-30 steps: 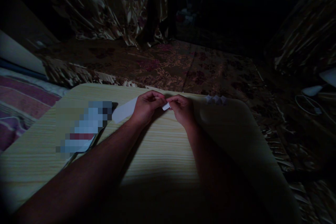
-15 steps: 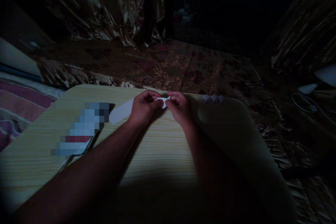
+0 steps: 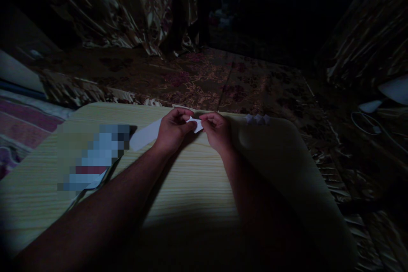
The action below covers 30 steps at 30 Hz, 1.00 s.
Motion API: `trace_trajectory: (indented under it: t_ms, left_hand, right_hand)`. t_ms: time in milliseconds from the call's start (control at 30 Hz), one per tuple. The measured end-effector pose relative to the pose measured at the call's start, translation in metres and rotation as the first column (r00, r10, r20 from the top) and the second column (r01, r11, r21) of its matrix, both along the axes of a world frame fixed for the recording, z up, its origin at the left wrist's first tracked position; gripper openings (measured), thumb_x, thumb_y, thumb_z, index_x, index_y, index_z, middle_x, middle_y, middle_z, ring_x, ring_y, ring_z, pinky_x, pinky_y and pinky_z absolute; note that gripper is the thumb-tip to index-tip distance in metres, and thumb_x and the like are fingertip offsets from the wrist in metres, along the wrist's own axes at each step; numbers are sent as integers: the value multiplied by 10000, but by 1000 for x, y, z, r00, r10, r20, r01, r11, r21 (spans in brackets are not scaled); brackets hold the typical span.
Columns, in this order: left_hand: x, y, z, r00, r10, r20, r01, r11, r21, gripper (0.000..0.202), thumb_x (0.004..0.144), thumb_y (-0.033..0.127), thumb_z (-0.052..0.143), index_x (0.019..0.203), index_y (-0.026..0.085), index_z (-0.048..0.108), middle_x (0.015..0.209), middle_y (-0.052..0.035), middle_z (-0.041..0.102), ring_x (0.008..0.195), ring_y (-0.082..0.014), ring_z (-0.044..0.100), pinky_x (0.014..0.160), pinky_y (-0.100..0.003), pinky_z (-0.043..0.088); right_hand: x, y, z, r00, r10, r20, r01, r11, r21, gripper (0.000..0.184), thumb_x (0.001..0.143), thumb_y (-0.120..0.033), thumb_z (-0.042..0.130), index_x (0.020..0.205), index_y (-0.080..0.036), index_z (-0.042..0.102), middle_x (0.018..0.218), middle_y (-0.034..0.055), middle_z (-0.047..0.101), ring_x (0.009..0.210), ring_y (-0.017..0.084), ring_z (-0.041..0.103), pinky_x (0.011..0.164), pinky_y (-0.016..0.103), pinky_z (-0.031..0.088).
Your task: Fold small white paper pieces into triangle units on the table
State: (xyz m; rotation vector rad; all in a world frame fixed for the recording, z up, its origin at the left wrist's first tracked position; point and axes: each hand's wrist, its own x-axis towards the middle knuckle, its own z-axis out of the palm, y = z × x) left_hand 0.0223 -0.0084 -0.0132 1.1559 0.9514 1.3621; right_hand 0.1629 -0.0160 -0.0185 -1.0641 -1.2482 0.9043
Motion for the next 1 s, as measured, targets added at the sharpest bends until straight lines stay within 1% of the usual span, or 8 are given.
trace_trajectory:
  t_ms: [133,267,400,500,600,700,867,1000]
  left_hand:
    - [-1,0,-1,1000,-23,9,23,1000,3,337,630,193,747,935,167,608,727,4,653,566,-105,576,535,-222,451]
    - [-1,0,0,1000,-18,3,18,1000,-1,317,630,199,746,914,161,610,727,0,653,572,-107,581,543,-226,457]
    - [-1,0,-1,999,26,22,-26,1000,-1,314,623,189,749,901,166,606,710,11,642,563,-106,578,540,-226,456]
    - [-1,1,-2,999,32,33,-32,999,-1,314,625,191,751,903,171,607,721,14,642,565,-104,582,546,-226,460]
    - [-1,0,-2,999,19,28,-19,1000,-2,317,626,193,755,905,173,606,713,18,640,566,-105,585,542,-223,456]
    - [0,-1,0,1000,-3,31,3,1000,-6,339,613,189,768,907,173,598,709,21,637,563,-103,583,541,-221,453]
    - [1,-1,2,997,-42,58,43,999,-6,381,594,175,783,921,170,586,745,8,656,585,-107,590,552,-227,456]
    - [1,-1,1,997,-44,62,44,999,3,396,589,166,791,929,171,586,750,4,662,599,-111,599,569,-232,464]
  right_hand:
    - [0,-1,3,1000,9,0,-9,1000,3,98,767,-275,660,815,-190,663,696,-1,669,591,110,581,562,248,475]
    - [0,-1,2,1000,12,-9,-12,1000,3,103,777,-279,640,828,-192,659,735,9,687,622,120,603,572,251,488]
    - [0,0,-1,998,43,-37,-45,998,-45,201,738,-256,662,929,-197,641,758,4,697,621,123,607,583,260,500]
    - [-1,0,-1,998,46,-36,-48,997,-62,216,715,-246,674,922,-197,635,725,-6,689,614,124,606,601,268,505]
    - [-2,-1,1,999,18,-31,-20,998,-59,185,713,-246,673,887,-190,639,708,-2,685,615,126,606,604,269,501]
    - [-2,0,1,1000,4,-23,-5,999,-46,180,710,-251,679,873,-186,643,733,8,695,629,127,610,610,270,500]
    - [-1,1,-1,1000,3,-19,-4,999,-39,192,719,-279,682,881,-183,644,731,10,696,633,128,608,619,275,501]
    - [0,1,-2,1000,5,-25,-5,1000,-24,183,729,-279,684,880,-184,648,754,14,702,642,127,615,618,273,500]
